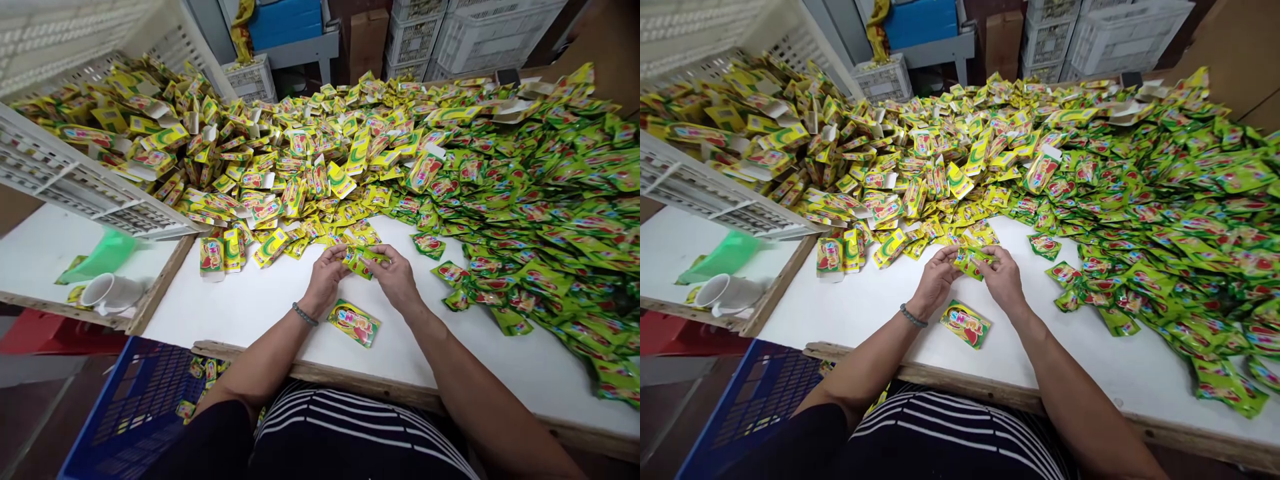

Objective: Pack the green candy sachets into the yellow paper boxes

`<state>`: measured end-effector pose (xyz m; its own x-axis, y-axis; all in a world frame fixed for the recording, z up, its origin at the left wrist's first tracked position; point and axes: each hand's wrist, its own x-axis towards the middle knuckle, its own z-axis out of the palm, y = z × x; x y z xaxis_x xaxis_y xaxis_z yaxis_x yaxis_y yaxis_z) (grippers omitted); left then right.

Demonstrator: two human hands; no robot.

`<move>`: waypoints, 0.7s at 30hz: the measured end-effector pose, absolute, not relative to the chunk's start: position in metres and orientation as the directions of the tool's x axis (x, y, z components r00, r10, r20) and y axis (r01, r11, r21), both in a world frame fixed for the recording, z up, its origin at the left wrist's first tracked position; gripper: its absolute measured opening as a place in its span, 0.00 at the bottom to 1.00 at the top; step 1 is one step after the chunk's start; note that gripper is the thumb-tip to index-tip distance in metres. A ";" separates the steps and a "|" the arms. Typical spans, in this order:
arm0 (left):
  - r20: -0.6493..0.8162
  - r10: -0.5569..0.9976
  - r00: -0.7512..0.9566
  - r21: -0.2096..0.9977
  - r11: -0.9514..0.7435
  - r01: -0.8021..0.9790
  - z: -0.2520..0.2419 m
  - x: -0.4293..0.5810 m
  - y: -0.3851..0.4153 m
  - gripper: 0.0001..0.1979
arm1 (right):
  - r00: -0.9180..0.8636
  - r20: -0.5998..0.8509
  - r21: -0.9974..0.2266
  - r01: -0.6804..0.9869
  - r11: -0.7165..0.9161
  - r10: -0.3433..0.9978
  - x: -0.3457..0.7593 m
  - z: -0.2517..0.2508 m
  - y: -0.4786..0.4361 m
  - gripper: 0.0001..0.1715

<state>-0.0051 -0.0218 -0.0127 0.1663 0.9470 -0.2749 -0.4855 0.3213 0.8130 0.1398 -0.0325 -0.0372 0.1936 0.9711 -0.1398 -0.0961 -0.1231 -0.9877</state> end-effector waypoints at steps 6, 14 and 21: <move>-0.235 0.971 0.045 0.909 0.236 -0.343 -0.018 -0.004 -0.019 0.19 | 0.147 -0.063 -0.998 -0.037 -0.058 0.987 0.136 -0.039 -0.033 0.27; -0.150 0.981 0.121 0.988 0.154 -0.021 -0.017 -0.027 -0.016 0.22 | -0.013 -0.178 -0.984 0.009 -0.178 0.984 0.142 -0.051 -0.040 0.31; 0.081 0.976 -0.203 0.354 0.162 0.921 0.009 -0.119 0.018 0.36 | 0.145 -0.176 -0.938 0.274 -0.210 0.974 0.153 -0.059 -0.032 0.30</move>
